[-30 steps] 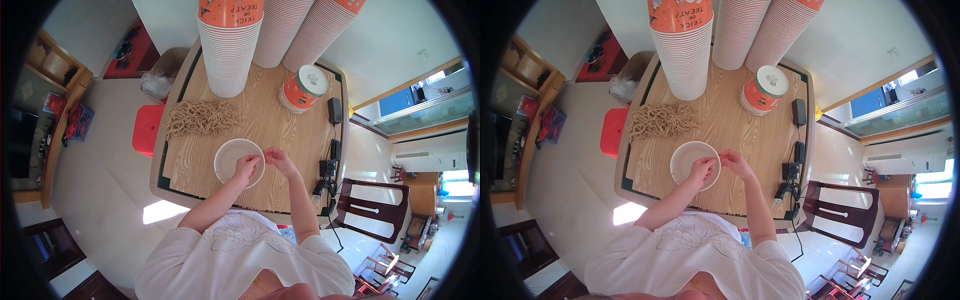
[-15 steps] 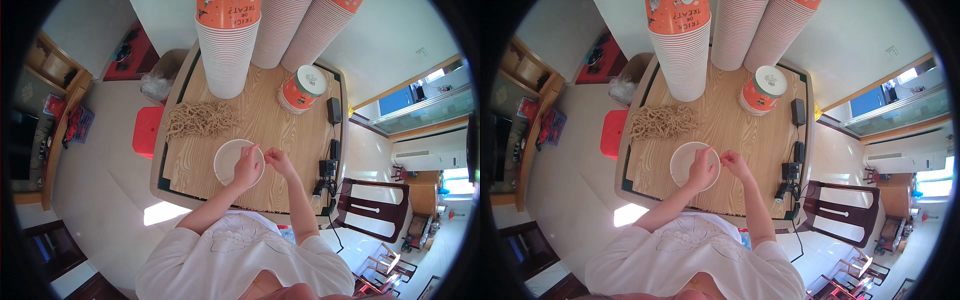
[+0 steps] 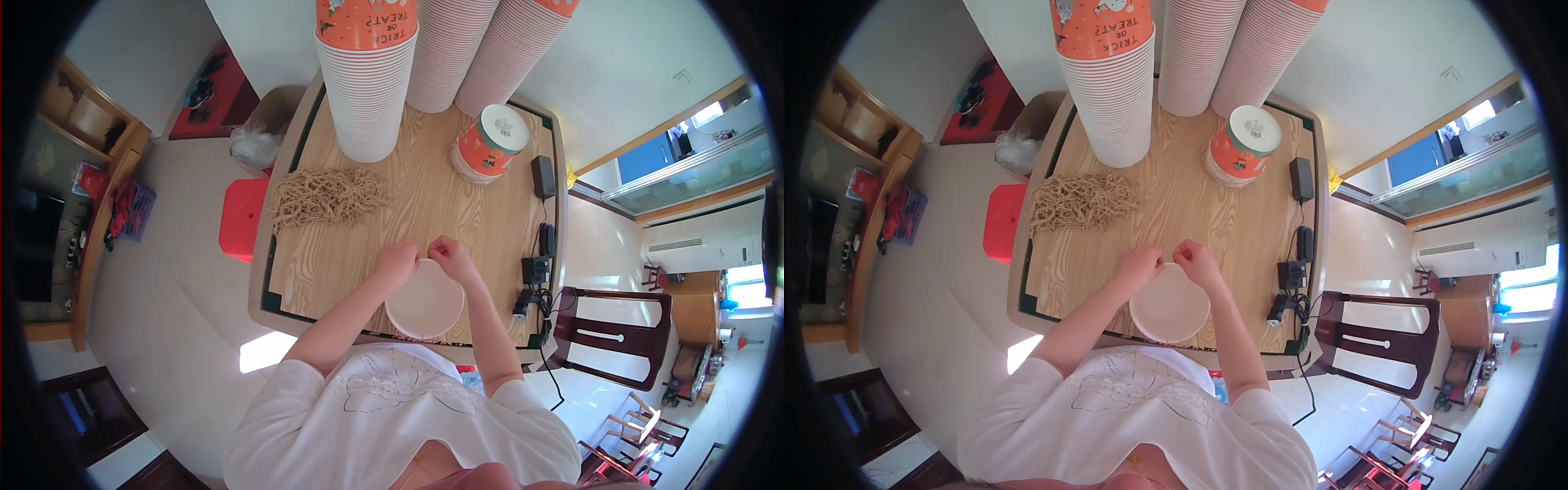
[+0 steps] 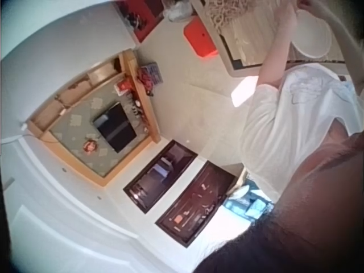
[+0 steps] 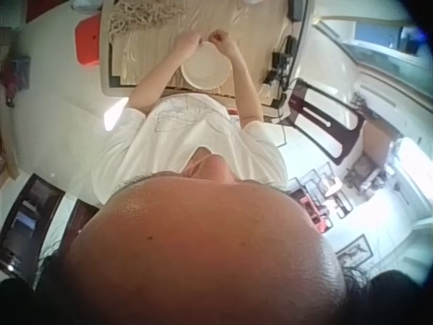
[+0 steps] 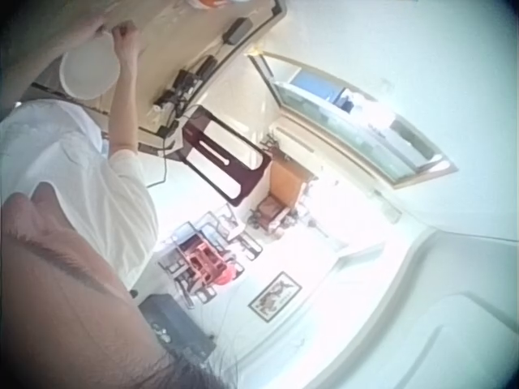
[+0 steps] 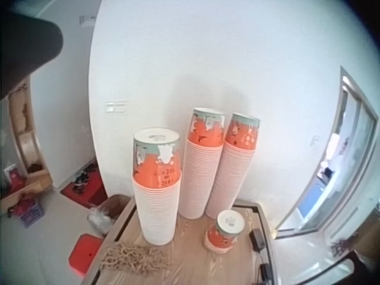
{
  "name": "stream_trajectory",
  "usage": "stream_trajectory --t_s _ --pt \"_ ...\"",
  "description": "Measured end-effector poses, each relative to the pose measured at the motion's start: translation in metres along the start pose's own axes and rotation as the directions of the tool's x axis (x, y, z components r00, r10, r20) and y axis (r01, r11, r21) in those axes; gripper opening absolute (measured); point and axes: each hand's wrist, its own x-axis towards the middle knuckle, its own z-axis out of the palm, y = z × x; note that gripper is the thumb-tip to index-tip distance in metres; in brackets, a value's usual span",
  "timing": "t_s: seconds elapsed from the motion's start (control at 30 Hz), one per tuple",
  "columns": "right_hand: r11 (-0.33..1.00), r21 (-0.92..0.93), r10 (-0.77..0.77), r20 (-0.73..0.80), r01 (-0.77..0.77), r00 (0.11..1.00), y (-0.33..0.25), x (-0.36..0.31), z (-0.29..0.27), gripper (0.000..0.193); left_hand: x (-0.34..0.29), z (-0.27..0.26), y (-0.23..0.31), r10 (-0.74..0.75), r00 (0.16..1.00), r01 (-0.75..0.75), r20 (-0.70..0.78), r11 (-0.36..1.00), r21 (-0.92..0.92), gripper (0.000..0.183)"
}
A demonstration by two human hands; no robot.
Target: Putting shredded paper into paper cups for packaging.
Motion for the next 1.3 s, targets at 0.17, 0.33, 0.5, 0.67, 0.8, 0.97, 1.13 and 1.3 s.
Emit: stream_trajectory --t_s 0.17,0.33,0.5,0.67,0.8,0.97,1.13,1.3 --pt "1.000 -0.017 0.006 0.047 -0.006 0.999 0.011 0.005 0.008 0.007 0.003 -0.002 -0.011 -0.067 0.991 0.100 0.112 0.944 -0.315 0.013" --pt "1.000 0.002 0.008 0.053 -0.008 0.999 0.011 0.009 0.009 0.005 0.014 0.013 -0.039 0.106 0.990 -0.002 0.094 0.673 -0.740 0.009" --pt "0.997 -0.031 -0.067 -0.008 0.067 0.998 0.002 0.006 0.010 0.005 0.021 0.025 -0.051 0.235 0.972 -0.162 0.031 0.755 -0.636 0.015" --pt "0.999 -0.002 -0.035 -0.035 0.035 0.999 0.005 0.004 0.013 0.005 0.022 0.022 -0.044 0.237 0.972 -0.187 -0.006 0.752 -0.632 0.019" --pt "1.000 0.007 0.014 -0.007 -0.014 1.000 0.005 0.004 0.015 0.009 0.024 0.029 -0.056 0.162 0.987 -0.104 0.011 0.682 -0.724 0.017" --pt "0.998 0.064 0.015 0.002 -0.015 1.000 0.012 0.005 0.011 0.011 0.020 0.032 -0.065 0.304 0.952 -0.238 -0.030 0.678 -0.695 0.015" --pt "0.999 -0.008 0.049 0.030 -0.049 0.998 -0.004 0.002 0.008 0.008 0.014 0.033 -0.058 0.191 0.981 -0.142 0.026 0.805 -0.576 0.018" --pt "0.997 -0.061 0.042 0.025 -0.041 0.999 -0.004 0.004 0.009 0.006 0.018 0.038 -0.056 0.231 0.973 -0.186 0.017 0.825 -0.533 0.021"
